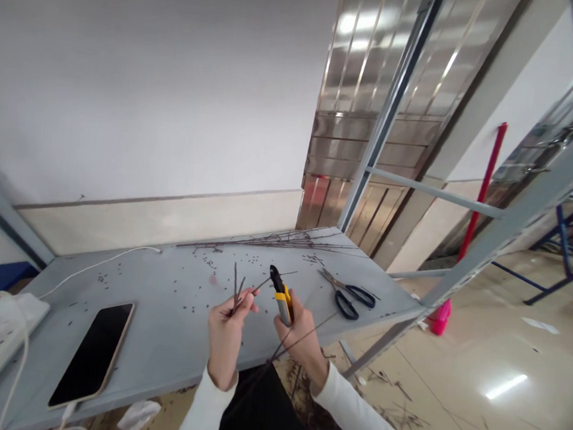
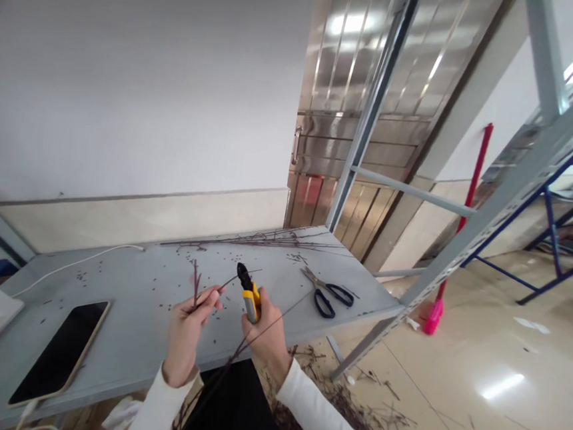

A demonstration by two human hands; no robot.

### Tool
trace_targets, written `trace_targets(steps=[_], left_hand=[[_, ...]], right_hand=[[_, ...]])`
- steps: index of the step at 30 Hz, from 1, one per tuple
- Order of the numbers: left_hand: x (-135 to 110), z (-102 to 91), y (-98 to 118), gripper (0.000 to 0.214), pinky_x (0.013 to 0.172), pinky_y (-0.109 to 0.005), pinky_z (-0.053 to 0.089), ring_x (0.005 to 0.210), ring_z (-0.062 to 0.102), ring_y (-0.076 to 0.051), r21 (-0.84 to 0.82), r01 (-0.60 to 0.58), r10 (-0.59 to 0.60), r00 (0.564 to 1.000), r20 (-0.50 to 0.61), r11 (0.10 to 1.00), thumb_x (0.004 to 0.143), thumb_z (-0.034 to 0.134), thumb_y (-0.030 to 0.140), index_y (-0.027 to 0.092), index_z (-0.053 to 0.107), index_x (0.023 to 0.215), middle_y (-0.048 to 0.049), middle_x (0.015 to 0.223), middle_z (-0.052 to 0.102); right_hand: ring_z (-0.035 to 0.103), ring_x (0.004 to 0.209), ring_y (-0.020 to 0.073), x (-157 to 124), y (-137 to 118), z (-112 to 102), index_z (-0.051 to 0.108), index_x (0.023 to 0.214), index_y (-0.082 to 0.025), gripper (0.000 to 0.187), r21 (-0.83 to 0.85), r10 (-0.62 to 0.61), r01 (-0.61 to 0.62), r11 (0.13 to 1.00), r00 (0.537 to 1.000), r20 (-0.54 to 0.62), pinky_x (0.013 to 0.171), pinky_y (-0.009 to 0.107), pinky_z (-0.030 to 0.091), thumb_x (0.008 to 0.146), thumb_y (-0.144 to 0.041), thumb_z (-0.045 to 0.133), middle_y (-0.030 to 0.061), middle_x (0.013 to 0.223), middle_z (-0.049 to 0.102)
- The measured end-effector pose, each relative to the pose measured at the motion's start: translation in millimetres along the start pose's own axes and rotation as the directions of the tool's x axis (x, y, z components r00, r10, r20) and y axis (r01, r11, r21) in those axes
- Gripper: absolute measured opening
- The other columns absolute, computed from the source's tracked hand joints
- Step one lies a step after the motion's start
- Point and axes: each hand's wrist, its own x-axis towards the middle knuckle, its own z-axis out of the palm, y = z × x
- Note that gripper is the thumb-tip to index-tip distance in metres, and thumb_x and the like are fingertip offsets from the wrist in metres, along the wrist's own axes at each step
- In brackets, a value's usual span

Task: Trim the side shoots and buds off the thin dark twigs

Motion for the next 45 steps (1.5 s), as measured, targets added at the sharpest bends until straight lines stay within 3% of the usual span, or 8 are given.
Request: trace_targets(steps=[6,14,21,25,30,35,40,45], left_hand=[[6.4,-6.5,-0.3,0.024,0.041,-0.023,0.025,0.041,0.032,-0.007,-0.041,0.028,-0.027,1.000,0.014,0.999,0.064,0.072,0.038,0.016,0.076,0.072,-0.0004,0.056,0.062],[7.1,-6.5,-6.4,0.031,0.042,-0.023,0.022,0.041,0.026,-0.005,-0.064,0.069,-0.063,0.994,0.093,0.996,0.062,0.074,0.044,0.013,0.076,0.068,-0.0030,0.061,0.066],[4.9,-8.1,-21.7,0.034,0.040,-0.024,0.027,0.041,0.032,-0.007,0.006,-0.004,0.003,0.993,0.122,1.000,0.069,0.069,0.046,0.014,0.075,0.077,-0.0054,0.075,0.071],[5.4,-9.2,-23.2,0.029,0.047,-0.026,0.039,0.052,0.054,-0.014,0.054,-0.053,0.045,0.990,0.137,0.997,0.071,0.067,0.043,0.016,0.072,0.063,-0.0094,0.083,0.074],[3.9,-8.2,-17.8,0.028,0.055,-0.029,0.046,0.063,0.063,-0.020,0.071,-0.082,0.070,0.987,0.147,0.994,0.071,0.066,0.042,0.016,0.072,0.060,-0.0108,0.077,0.074],[3.9,-8.2,-12.8,0.031,0.046,-0.027,0.040,0.047,0.055,-0.014,0.056,-0.036,0.024,0.980,0.199,0.998,0.068,0.068,0.044,0.015,0.072,0.059,-0.0102,0.070,0.073],[0.8,-13.4,-9.2,0.034,0.036,-0.022,0.022,0.035,0.029,-0.005,0.019,0.052,-0.054,0.975,0.214,0.998,0.066,0.070,0.045,0.012,0.075,0.070,-0.0024,0.052,0.063],[8.7,-25.4,0.1,0.034,0.035,-0.022,0.018,0.036,0.024,-0.004,0.042,0.073,-0.080,0.970,0.231,0.996,0.063,0.072,0.046,0.012,0.074,0.066,-0.0004,0.049,0.058]], right_hand=[[0.031,0.050,0.0077,-5.3,2.3,7.3,0.040,0.071,-0.022,0.017,0.569,0.111,-0.317,0.759,0.923,0.368,0.046,0.020,0.026,0.056,-0.019,0.047,-0.0078,0.059,0.033],[0.018,0.045,0.0054,0.9,-11.9,-8.3,0.034,0.072,-0.023,0.029,0.647,-0.232,-0.726,0.233,0.604,0.762,0.040,0.016,0.015,0.048,-0.013,0.046,-0.0093,0.057,0.029],[0.011,0.039,0.0055,9.1,-3.1,-16.8,0.029,0.069,-0.023,0.025,0.503,-0.348,-0.840,0.202,0.419,0.839,0.036,0.016,0.012,0.048,-0.022,0.043,-0.0091,0.053,0.025],[0.020,0.045,0.0069,8.7,-3.4,-22.1,0.037,0.075,-0.023,0.027,0.560,-0.250,-0.758,0.336,0.501,0.828,0.041,0.018,0.021,0.050,-0.022,0.047,-0.0077,0.059,0.029],[0.028,0.052,0.0086,10.6,-0.8,-25.7,0.041,0.081,-0.023,0.025,0.607,-0.129,-0.393,0.690,0.760,0.637,0.049,0.021,0.027,0.058,-0.021,0.050,-0.0059,0.065,0.031],[0.035,0.052,0.0104,14.3,-2.4,-29.0,0.042,0.079,-0.022,0.022,0.214,-0.137,0.078,0.974,0.952,0.275,0.049,0.021,0.029,0.058,-0.018,0.047,-0.0059,0.061,0.036],[0.050,0.059,0.0152,21.9,4.0,-37.1,0.046,0.087,-0.020,0.027,-0.375,-0.303,0.283,0.883,0.953,0.005,0.052,0.022,0.033,0.060,-0.020,0.050,0.0003,0.069,0.053],[0.053,0.063,0.0171,31.6,9.1,-54.1,0.046,0.087,-0.020,0.027,-0.507,-0.380,0.388,0.770,0.917,0.125,0.052,0.022,0.031,0.061,-0.020,0.050,0.0038,0.076,0.058]])
